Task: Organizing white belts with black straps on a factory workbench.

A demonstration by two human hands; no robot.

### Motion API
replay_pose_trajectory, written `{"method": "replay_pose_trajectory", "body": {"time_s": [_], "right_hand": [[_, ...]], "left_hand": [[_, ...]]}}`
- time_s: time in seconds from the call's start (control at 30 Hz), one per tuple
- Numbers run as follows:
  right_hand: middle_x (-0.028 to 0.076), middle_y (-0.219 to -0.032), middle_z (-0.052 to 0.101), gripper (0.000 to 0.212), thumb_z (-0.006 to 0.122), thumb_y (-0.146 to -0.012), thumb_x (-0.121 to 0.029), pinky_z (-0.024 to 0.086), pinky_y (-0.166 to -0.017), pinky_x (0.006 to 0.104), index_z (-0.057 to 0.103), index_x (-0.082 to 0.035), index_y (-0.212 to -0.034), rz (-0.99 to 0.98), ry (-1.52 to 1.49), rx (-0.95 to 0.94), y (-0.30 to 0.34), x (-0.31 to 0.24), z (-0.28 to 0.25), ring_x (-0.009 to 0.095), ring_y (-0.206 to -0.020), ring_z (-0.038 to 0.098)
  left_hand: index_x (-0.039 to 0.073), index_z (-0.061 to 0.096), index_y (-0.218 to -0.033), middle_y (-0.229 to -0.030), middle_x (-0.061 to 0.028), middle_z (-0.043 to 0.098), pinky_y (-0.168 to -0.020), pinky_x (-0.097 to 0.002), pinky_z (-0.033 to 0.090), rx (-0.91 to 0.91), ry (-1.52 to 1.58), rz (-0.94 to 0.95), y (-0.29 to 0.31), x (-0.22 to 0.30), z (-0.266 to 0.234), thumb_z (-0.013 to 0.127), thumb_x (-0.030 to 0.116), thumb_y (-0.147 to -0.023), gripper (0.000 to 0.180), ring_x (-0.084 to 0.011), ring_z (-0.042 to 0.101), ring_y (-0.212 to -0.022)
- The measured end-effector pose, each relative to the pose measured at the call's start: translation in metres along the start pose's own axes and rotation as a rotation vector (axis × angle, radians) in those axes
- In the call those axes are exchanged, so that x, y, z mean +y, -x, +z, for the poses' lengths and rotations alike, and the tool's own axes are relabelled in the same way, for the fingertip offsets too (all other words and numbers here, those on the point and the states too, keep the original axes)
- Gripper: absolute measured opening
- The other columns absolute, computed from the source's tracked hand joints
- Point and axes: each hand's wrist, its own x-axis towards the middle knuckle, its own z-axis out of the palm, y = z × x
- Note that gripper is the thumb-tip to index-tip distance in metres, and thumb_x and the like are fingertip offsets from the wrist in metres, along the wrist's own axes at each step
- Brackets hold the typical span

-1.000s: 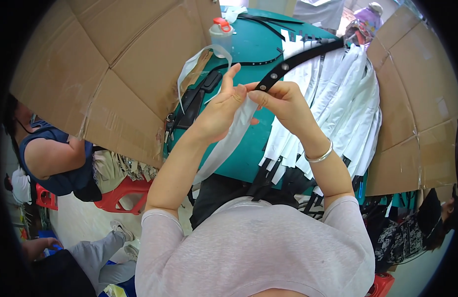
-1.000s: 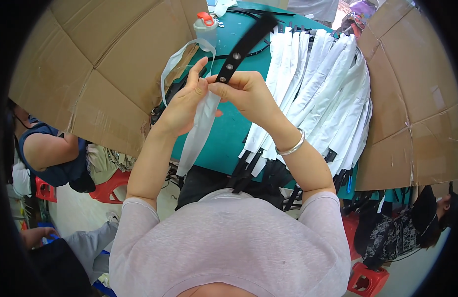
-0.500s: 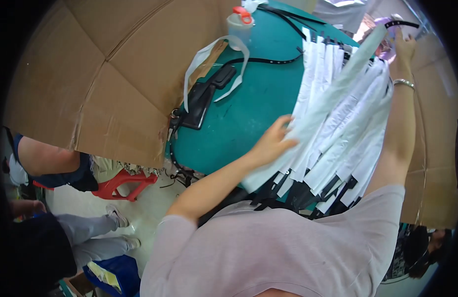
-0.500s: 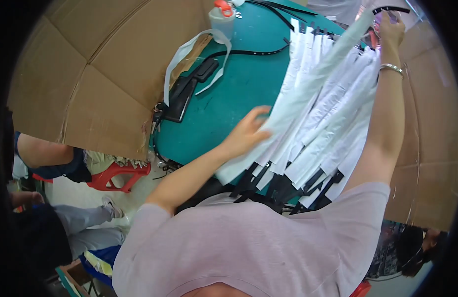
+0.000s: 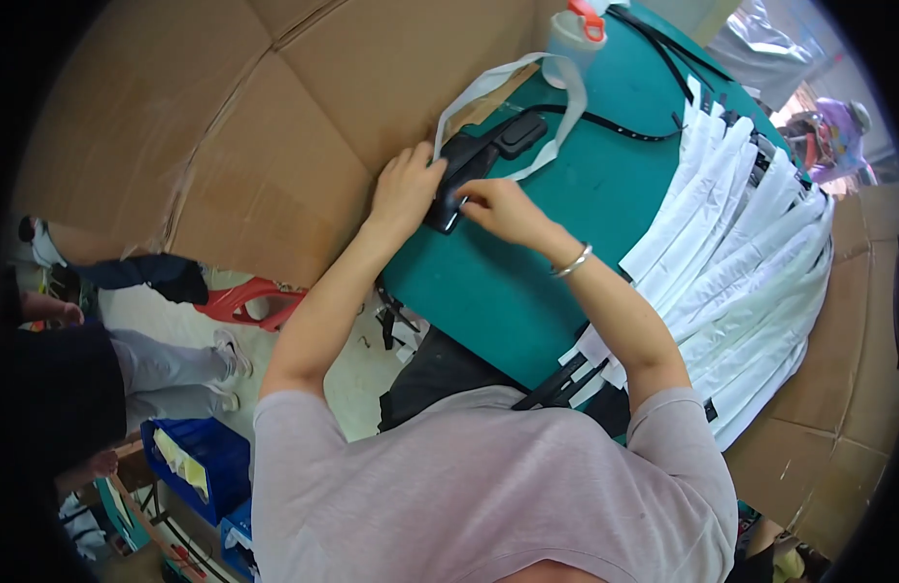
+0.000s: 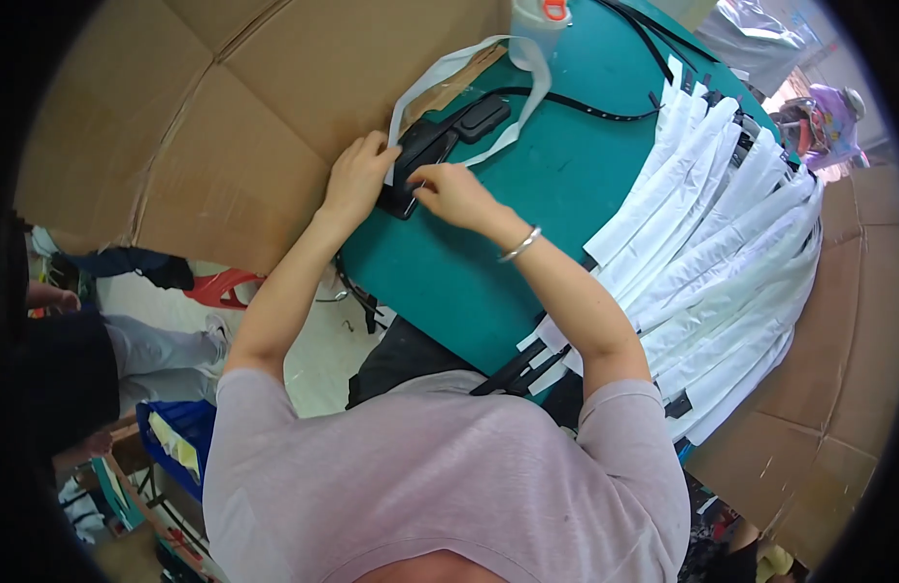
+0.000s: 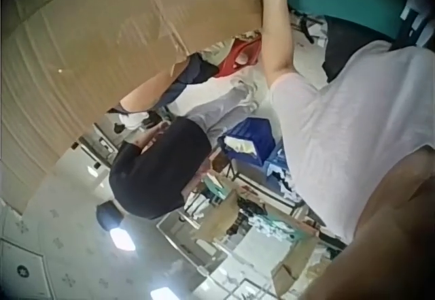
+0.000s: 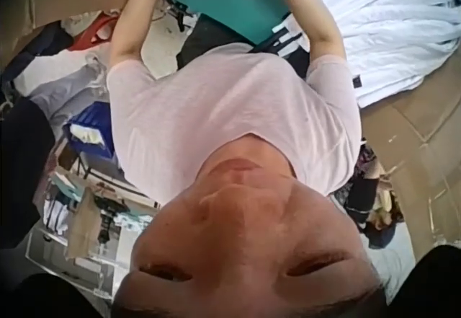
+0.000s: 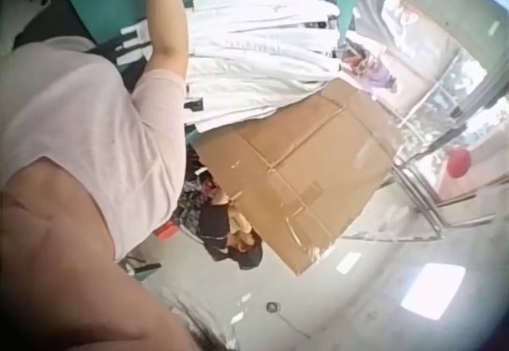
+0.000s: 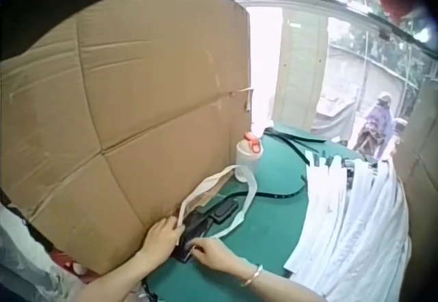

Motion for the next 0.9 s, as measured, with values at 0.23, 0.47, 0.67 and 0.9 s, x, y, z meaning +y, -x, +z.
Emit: {"method": "replay_pose_trajectory", "body": {"time_s": [0.23, 0.47, 0.67, 0.9], "right_hand": [[0.021, -0.092, 0.066, 0.039, 0.067, -0.077, -0.023, 0.052, -0.073, 0.0418, 0.056, 0.004, -0.104, 0.080, 0.115, -0.007, 0.015, -0.077, 0.104, 0.036, -0.086, 0.065], [0.018, -0.075, 0.064, 0.033, 0.072, -0.069, -0.027, 0.051, -0.061, 0.0443, 0.057, -0.001, -0.083, 0.069, 0.174, 0.061, 0.033, -0.058, 0.139, 0.036, -0.066, 0.062], [0.017, -0.080, 0.057, 0.032, 0.070, -0.066, -0.025, 0.047, -0.061, 0.0442, 0.054, -0.003, -0.082, -0.085, 0.340, 0.272, 0.045, -0.074, 0.146, 0.035, -0.074, 0.058], [0.015, -0.074, 0.060, 0.021, 0.068, -0.077, -0.014, 0.048, -0.057, 0.0380, 0.052, -0.001, -0.080, 0.066, -0.238, 0.203, 0.041, -0.067, 0.143, 0.026, -0.067, 0.059]], "left_hand": [[0.007, 0.064, -0.089, -0.095, -0.0111, 0.058, -0.078, -0.0360, 0.048, 0.084, 0.298, 0.008, -0.031, 0.010, -0.038, 0.058, 0.007, -0.081, 0.010, -0.0281, 0.059, -0.090], [-0.014, 0.054, -0.110, -0.111, -0.0276, 0.059, -0.088, -0.0388, 0.048, 0.859, 1.077, -0.027, 0.081, -0.009, -0.200, 0.050, 0.019, -0.085, 0.041, -0.0320, 0.062, -0.096], [-0.009, 0.052, -0.099, -0.094, -0.0172, 0.060, -0.087, -0.0393, 0.052, 1.616, 1.292, 0.027, 0.388, -0.078, -0.392, 0.048, 0.001, -0.081, 0.021, -0.0234, 0.061, -0.085], [-0.007, 0.058, -0.107, -0.106, -0.0202, 0.060, -0.083, -0.0346, 0.053, 1.332, -0.170, -0.623, 0.401, -0.007, -0.421, 0.048, 0.021, -0.097, 0.032, -0.0256, 0.061, -0.093]]}}
